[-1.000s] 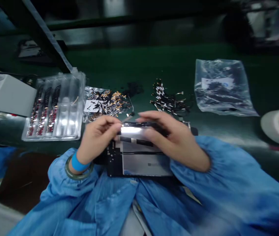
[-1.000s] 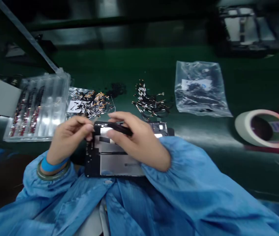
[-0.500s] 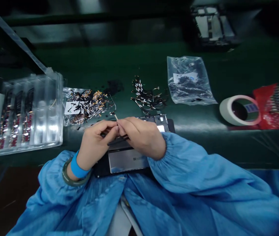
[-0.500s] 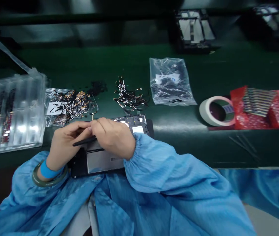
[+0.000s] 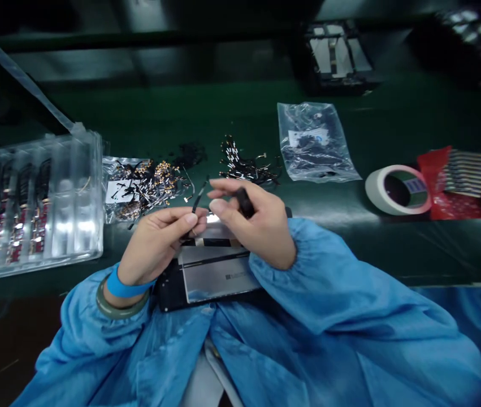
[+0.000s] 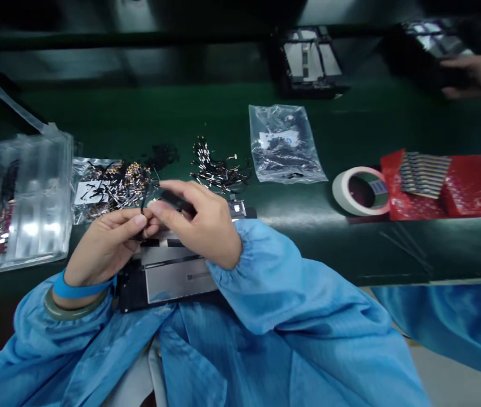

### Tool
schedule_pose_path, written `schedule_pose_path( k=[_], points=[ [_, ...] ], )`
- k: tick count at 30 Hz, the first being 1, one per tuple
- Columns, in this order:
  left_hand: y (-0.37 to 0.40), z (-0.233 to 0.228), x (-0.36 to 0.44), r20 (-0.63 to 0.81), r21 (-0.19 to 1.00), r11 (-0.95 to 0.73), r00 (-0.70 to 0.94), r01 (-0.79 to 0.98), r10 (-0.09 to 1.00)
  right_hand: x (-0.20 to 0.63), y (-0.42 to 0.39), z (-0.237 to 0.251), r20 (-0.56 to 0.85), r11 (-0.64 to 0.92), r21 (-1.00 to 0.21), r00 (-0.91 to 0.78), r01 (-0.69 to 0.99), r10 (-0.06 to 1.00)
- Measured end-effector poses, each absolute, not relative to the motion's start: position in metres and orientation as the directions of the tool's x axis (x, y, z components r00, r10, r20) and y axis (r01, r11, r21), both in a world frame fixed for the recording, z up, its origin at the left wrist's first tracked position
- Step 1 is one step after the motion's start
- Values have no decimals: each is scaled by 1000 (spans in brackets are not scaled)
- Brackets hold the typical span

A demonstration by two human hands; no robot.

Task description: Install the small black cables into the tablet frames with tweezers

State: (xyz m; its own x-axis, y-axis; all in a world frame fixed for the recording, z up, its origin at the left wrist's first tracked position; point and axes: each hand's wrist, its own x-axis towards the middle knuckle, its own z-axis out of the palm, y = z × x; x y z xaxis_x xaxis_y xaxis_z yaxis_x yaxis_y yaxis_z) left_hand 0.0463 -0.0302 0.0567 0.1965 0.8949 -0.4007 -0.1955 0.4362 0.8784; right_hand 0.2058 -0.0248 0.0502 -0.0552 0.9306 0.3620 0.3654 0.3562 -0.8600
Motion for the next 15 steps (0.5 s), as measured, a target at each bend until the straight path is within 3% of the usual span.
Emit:
schedule_pose_path(
  k=[2,4,7,10,12,15],
  points=[
    [-32,53,48,-390,895,420,195,-150,900,204,-21,54,177,175,-960,-8,217,984],
    [-33,48,49,-313,938,327,124,-113,942,202,-19,56,108,103,-981,22,164,994],
    [-34,43,49,36,995,-24,-126,99,991,201,-21,52,221,186,-934,82,306,972],
    [-35,45,50,333,898,-252,-182,361,925,198,-26,47,417,378,-813,-10,442,909],
    [-36,47,53,358,879,-274,-161,391,920,195,-29,47,455,435,-782,-70,445,888],
    [-36,47,56,334,896,-253,-176,366,926,193,-29,50,281,290,-887,-77,359,956]
  ],
)
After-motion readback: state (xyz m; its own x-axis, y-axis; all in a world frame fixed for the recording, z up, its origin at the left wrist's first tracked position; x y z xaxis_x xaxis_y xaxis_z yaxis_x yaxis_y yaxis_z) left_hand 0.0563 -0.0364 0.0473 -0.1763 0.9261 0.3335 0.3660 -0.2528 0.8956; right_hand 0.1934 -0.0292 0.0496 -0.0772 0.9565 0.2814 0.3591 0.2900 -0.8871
